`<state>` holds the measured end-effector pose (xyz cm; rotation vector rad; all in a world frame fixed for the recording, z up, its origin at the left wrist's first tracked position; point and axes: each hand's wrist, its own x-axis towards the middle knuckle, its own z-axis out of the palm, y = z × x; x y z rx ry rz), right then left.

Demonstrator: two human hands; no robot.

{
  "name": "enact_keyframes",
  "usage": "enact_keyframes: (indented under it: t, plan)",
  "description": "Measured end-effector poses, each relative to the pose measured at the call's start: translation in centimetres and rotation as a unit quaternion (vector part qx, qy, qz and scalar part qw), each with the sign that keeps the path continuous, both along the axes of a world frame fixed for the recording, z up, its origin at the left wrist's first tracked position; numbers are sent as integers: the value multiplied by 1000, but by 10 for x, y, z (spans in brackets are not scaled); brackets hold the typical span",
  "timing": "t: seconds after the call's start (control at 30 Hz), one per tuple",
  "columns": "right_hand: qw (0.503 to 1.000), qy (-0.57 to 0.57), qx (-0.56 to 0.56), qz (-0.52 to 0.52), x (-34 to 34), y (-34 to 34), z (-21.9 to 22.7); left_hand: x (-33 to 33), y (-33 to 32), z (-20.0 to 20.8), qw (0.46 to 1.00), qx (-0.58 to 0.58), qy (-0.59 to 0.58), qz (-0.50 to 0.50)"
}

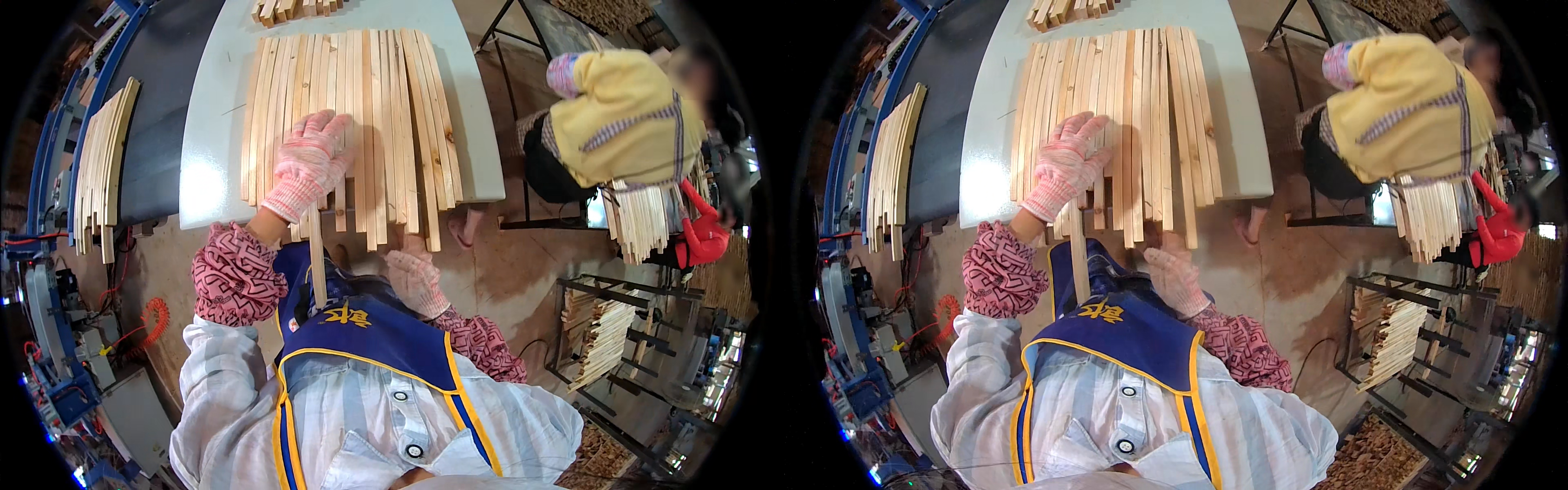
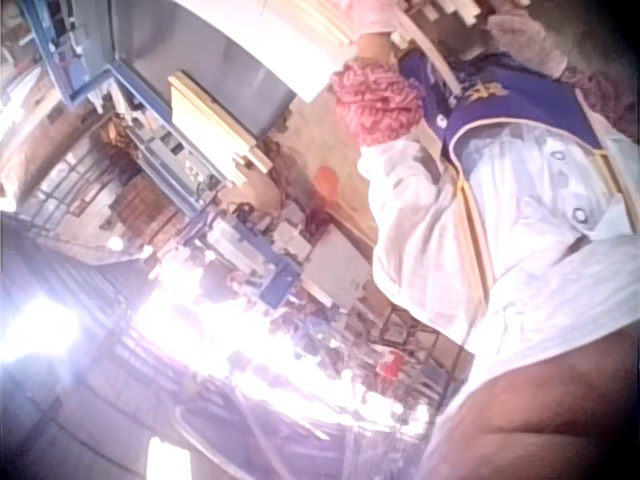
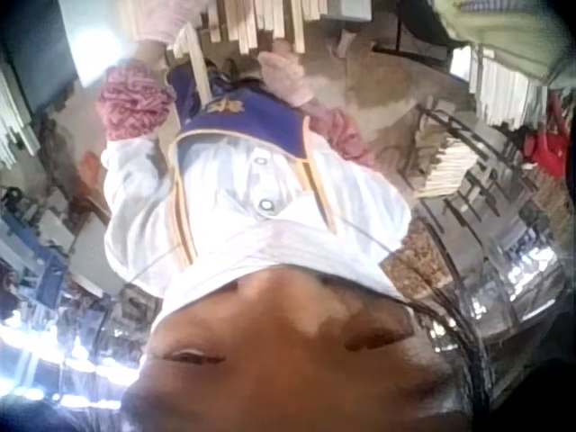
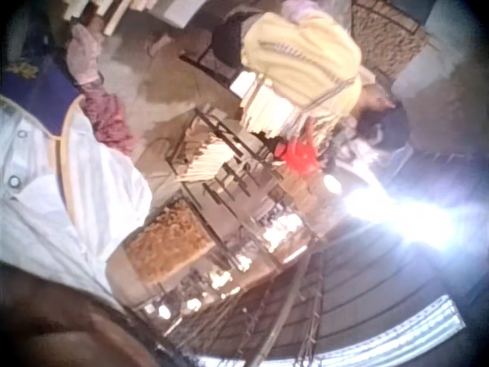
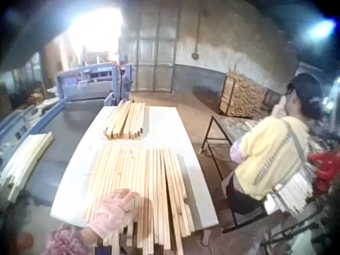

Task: The person gathers wooden planks from a pile, carries them to a conveyor belt, and arranges them into neat stacks. The person repeatedly picks up planks, aligns them, and places them onto the belt, maintaining an orderly stack throughout the process.

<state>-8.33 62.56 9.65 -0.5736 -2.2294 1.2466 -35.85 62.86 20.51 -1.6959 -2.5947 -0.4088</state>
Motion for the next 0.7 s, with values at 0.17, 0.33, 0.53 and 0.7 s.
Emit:
enact_keyframes:
  t: [0.17, 0.33, 0.53, 0.7]
  plan:
    - [803, 314, -506, -21, -27, -7, 57, 16, 25, -2, 990, 59, -120, -43]
    - [804, 262, -534, 15, -18, -1, 83, 29, 52, 6, 849, 174, -498, 34]
    - [955, 107, -271, -59, -19, 24, 88, 30, 59, 34, 878, 64, -462, 104]
    - [871, 253, -421, 6, -37, 25, 114, 42, 58, 39, 889, 88, -427, 139]
